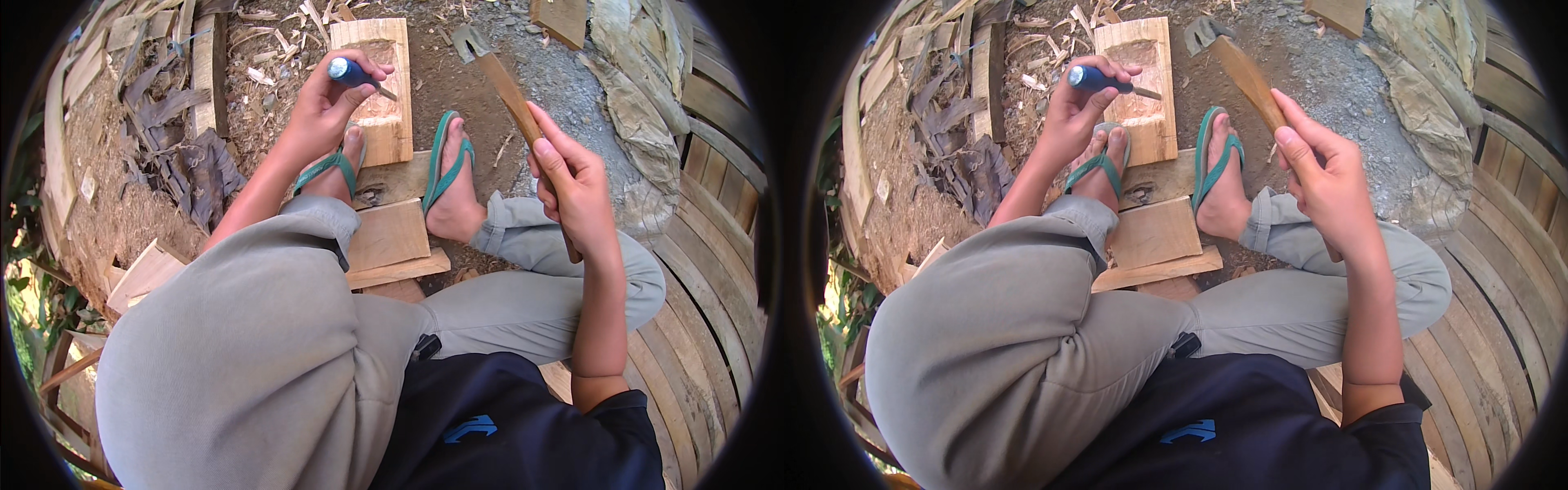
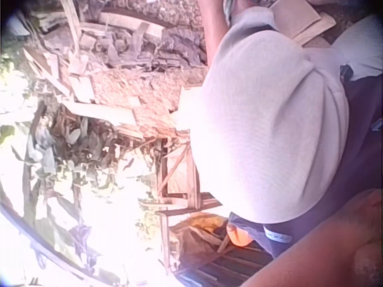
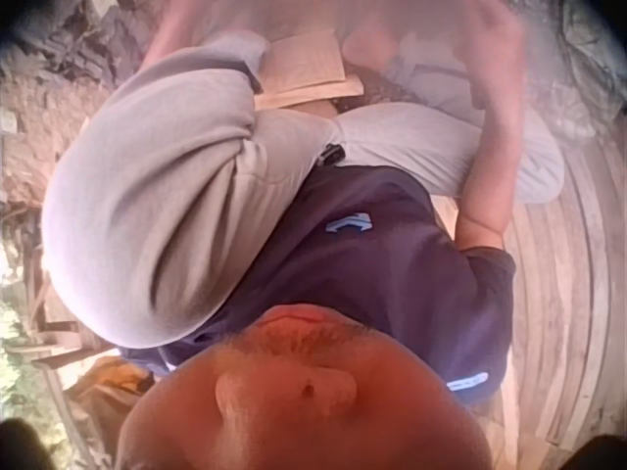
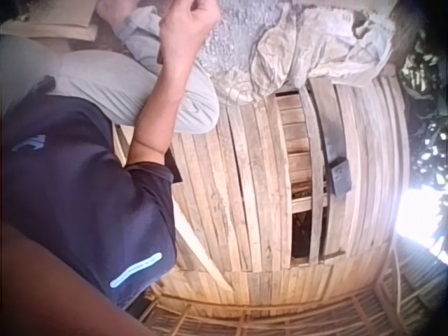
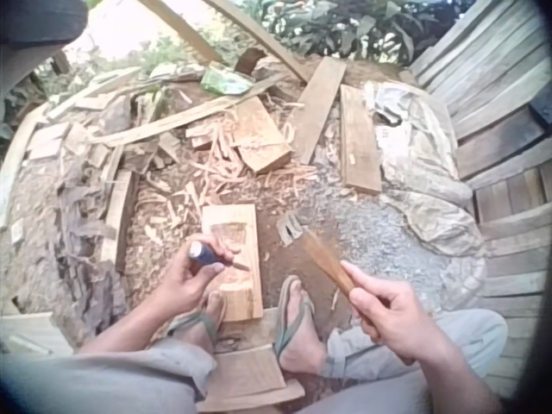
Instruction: The person carves a rectangular indentation into a wooden block using a chisel and a hammer, occasionally lifting the block to clear debris.
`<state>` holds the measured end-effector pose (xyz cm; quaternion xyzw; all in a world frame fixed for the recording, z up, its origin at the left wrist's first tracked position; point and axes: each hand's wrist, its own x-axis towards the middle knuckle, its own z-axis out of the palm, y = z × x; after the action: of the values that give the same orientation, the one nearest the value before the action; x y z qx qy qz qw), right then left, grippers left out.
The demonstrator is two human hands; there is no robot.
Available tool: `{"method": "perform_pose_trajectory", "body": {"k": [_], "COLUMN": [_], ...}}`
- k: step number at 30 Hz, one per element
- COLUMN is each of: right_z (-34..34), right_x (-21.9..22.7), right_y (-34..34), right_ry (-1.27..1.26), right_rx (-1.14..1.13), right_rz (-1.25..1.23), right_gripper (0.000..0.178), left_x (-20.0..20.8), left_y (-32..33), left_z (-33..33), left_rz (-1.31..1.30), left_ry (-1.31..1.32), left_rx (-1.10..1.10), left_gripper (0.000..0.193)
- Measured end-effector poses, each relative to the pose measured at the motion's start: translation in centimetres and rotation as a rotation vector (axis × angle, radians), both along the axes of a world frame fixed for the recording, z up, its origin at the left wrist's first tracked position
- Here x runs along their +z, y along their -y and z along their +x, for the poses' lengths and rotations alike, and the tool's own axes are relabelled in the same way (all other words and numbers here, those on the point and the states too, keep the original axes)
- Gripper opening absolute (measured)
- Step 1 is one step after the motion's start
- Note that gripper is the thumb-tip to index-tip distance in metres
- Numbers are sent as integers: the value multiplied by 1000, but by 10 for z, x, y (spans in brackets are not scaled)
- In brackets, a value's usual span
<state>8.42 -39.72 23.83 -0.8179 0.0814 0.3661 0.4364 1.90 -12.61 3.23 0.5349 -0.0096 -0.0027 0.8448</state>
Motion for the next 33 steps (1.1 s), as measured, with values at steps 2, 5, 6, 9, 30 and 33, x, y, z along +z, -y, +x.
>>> {"method": "perform_pose_trajectory", "body": {"k": [2, 5, 6, 9, 30, 33], "right_z": [-3, -7, -9, -23, -47, -44], "right_x": [0, -1, 2, 9, 11, 10], "right_y": [-5, -11, -17, -38, -50, -33], "right_ry": [-1, 79, 193, 624, 716, 558], "right_rx": [-3, 118, 212, 473, 514, 302], "right_rz": [22, -12, -57, -78, -107, -138], "right_gripper": [47, 47, 46, 48, 45, 45], "left_x": [-4, -6, -7, -8, -24, -46], "left_y": [1, 3, 4, 8, -18, -33], "left_z": [-3, -4, -4, -2, 34, 48], "left_rz": [-29, 3, 29, 24, 337, 51], "left_ry": [7, 14, 13, 20, -67, -245], "left_rx": [23, 8, 0, -29, 214, 325], "left_gripper": [23, 24, 25, 27, 38, 24]}}
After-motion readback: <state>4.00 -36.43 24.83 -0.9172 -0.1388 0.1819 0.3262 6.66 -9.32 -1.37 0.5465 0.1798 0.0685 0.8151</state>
